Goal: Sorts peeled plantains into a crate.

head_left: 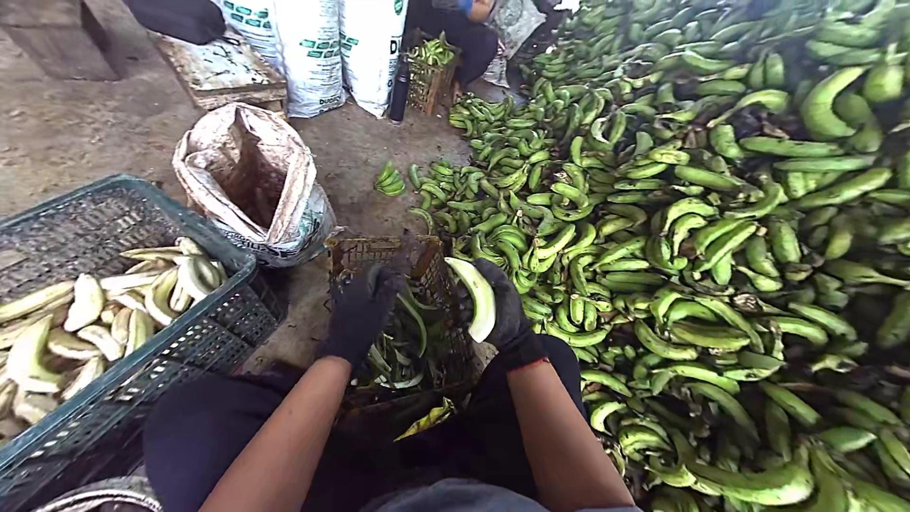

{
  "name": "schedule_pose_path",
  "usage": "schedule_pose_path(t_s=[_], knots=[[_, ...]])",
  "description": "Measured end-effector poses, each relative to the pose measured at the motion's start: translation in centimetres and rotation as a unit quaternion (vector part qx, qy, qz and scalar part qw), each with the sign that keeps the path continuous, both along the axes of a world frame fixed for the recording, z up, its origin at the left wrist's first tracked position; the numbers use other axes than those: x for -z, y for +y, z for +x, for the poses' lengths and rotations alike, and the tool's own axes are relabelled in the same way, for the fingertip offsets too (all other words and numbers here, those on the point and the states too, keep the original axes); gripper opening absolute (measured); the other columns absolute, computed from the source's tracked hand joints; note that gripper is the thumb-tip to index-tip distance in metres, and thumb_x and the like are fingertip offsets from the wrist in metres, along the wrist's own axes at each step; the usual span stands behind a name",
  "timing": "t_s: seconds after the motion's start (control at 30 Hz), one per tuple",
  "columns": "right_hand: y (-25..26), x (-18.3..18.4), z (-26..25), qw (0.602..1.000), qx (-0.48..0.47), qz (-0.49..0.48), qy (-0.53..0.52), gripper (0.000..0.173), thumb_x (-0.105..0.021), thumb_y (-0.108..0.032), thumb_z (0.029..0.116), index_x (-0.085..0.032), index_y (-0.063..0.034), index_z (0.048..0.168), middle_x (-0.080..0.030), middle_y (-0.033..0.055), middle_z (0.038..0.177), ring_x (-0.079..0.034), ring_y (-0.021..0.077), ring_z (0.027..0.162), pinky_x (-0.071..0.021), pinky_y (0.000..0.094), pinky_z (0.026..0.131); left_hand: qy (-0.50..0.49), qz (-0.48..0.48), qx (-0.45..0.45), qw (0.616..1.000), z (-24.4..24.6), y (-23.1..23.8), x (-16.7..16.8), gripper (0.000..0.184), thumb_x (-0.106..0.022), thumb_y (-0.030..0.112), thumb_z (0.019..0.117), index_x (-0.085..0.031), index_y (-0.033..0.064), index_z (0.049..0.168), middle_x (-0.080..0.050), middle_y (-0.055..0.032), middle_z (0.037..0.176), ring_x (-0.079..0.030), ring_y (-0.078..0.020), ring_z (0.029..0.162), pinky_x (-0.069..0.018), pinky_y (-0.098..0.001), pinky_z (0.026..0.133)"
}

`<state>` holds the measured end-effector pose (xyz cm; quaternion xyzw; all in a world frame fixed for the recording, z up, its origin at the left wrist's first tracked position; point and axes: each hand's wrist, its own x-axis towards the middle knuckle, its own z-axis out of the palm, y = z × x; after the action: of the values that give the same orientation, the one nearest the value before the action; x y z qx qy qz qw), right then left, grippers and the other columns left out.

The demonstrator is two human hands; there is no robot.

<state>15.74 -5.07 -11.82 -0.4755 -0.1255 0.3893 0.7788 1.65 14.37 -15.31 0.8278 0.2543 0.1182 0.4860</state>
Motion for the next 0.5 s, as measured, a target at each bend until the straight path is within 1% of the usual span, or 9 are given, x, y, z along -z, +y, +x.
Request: schedule_pose_path(t_s=[0.07, 0.1, 0.17, 0.23, 0.3, 0.33, 0.4, 0.47, 0.5], knots=[[0.1, -0.3, 0.1, 0.996, 0.055, -0.038, -0.055, 0.04, -0.031, -0.033, 0.1085, -0.063, -0.0099, 0.116, -0.065, 0.0047, 0.076, -0.061, 0.0117, 0.057, -0.0544, 0.027, 0.05, 0.083, 0.027, 0.078, 0.993, -0.1, -1.1, 0.6, 0.055, -0.043, 0.057, 0.1049, -0.059, 0.0153, 0.137, -0.069, -0.0129, 0.12, -0.067, -0.0299, 0.11, -0.0529, -0.0582, 0.096], [0.3, -0.3, 0.1, 0.992, 0.074, -0.056, -0.089, 0.038, -0.029, -0.029, 0.109, -0.061, -0.0096, 0.118, -0.066, 0.004, 0.079, -0.061, 0.0112, 0.059, -0.0551, 0.0273, 0.052, 0.155, 0.059, 0.115, 0.979, -0.5, -1.6, 0.0, 0.063, -0.042, 0.06, 0.1045, -0.053, 0.0143, 0.147, -0.062, -0.0172, 0.137, -0.06, -0.0359, 0.126, -0.0462, -0.0628, 0.105], [1.1, -0.2, -0.3, 0.977, 0.094, -0.09, -0.167, 0.037, -0.028, -0.024, 0.1109, -0.056, -0.0072, 0.127, -0.067, 0.0036, 0.088, -0.064, 0.0114, 0.069, -0.058, 0.0301, 0.06, 0.24, 0.098, 0.118, 0.959, -1.9, -2.0, -1.2, 0.075, -0.048, 0.065, 0.0993, -0.043, 0.0161, 0.156, -0.049, -0.0198, 0.152, -0.048, -0.042, 0.14, -0.0379, -0.0681, 0.111], [2.6, 0.0, -0.7, 0.95, 0.105, -0.139, -0.26, 0.04, -0.029, -0.024, 0.1115, -0.052, -0.0021, 0.135, -0.066, 0.0061, 0.106, -0.065, 0.0106, 0.086, -0.0586, 0.0317, 0.076, 0.234, 0.124, 0.101, 0.959, -3.6, -1.0, -3.3, 0.073, -0.051, 0.061, 0.0994, -0.044, 0.0149, 0.155, -0.049, -0.0205, 0.152, -0.046, -0.043, 0.14, -0.0376, -0.0684, 0.11], [4.6, 0.3, -1.4, 0.923, 0.099, -0.167, -0.331, 0.045, -0.027, -0.024, 0.1116, -0.05, 0.0023, 0.139, -0.062, 0.0112, 0.125, -0.063, 0.0101, 0.108, -0.0546, 0.0314, 0.096, 0.212, 0.145, 0.099, 0.961, -5.9, 0.9, -6.4, 0.069, -0.05, 0.06, 0.1016, -0.045, 0.0158, 0.155, -0.053, -0.0203, 0.148, -0.052, -0.0418, 0.135, -0.0414, -0.0666, 0.107], [5.8, 0.4, -1.9, 0.919, 0.093, -0.175, -0.341, 0.046, -0.027, -0.025, 0.1118, -0.049, 0.0025, 0.142, -0.061, 0.0124, 0.131, -0.061, 0.0096, 0.115, -0.0518, 0.0307, 0.101, 0.2, 0.144, 0.087, 0.965, -7.3, 2.0, -7.9, 0.067, -0.049, 0.06, 0.1015, -0.046, 0.0182, 0.154, -0.056, -0.0183, 0.145, -0.055, -0.0393, 0.132, -0.0438, -0.065, 0.105], [8.8, 0.9, -2.8, 0.93, 0.063, -0.169, -0.321, 0.046, -0.029, -0.027, 0.1115, -0.047, 0.0003, 0.144, -0.06, 0.0109, 0.132, -0.061, 0.0092, 0.115, -0.0525, 0.0306, 0.1, 0.15, 0.13, 0.029, 0.98, -10.7, 4.4, -9.6, 0.063, -0.05, 0.06, 0.1016, -0.05, 0.0227, 0.153, -0.059, -0.0125, 0.143, -0.058, -0.0325, 0.13, -0.0457, -0.0604, 0.106], [12.2, 1.4, -4.2, 0.939, 0.021, -0.172, -0.296, 0.041, -0.032, -0.029, 0.1111, -0.05, -0.0056, 0.139, -0.064, 0.005, 0.112, -0.066, 0.0082, 0.092, -0.0589, 0.0299, 0.077, 0.09, 0.124, -0.07, 0.986, -14.9, 7.2, -8.8, 0.058, -0.051, 0.059, 0.1016, -0.052, 0.027, 0.15, -0.06, -0.0063, 0.143, -0.059, -0.0255, 0.129, -0.0479, -0.0562, 0.107], [14.0, 1.4, -5.2, 0.945, -0.005, -0.174, -0.278, 0.038, -0.032, -0.03, 0.1114, -0.05, -0.0076, 0.136, -0.064, 0.0039, 0.103, -0.066, 0.0092, 0.082, -0.0586, 0.0297, 0.067, 0.082, 0.115, -0.123, 0.982, -17.4, 8.6, -8.2, 0.057, -0.052, 0.057, 0.1023, -0.052, 0.0266, 0.15, -0.06, -0.0067, 0.143, -0.059, -0.0264, 0.128, -0.0481, -0.0565, 0.106]])
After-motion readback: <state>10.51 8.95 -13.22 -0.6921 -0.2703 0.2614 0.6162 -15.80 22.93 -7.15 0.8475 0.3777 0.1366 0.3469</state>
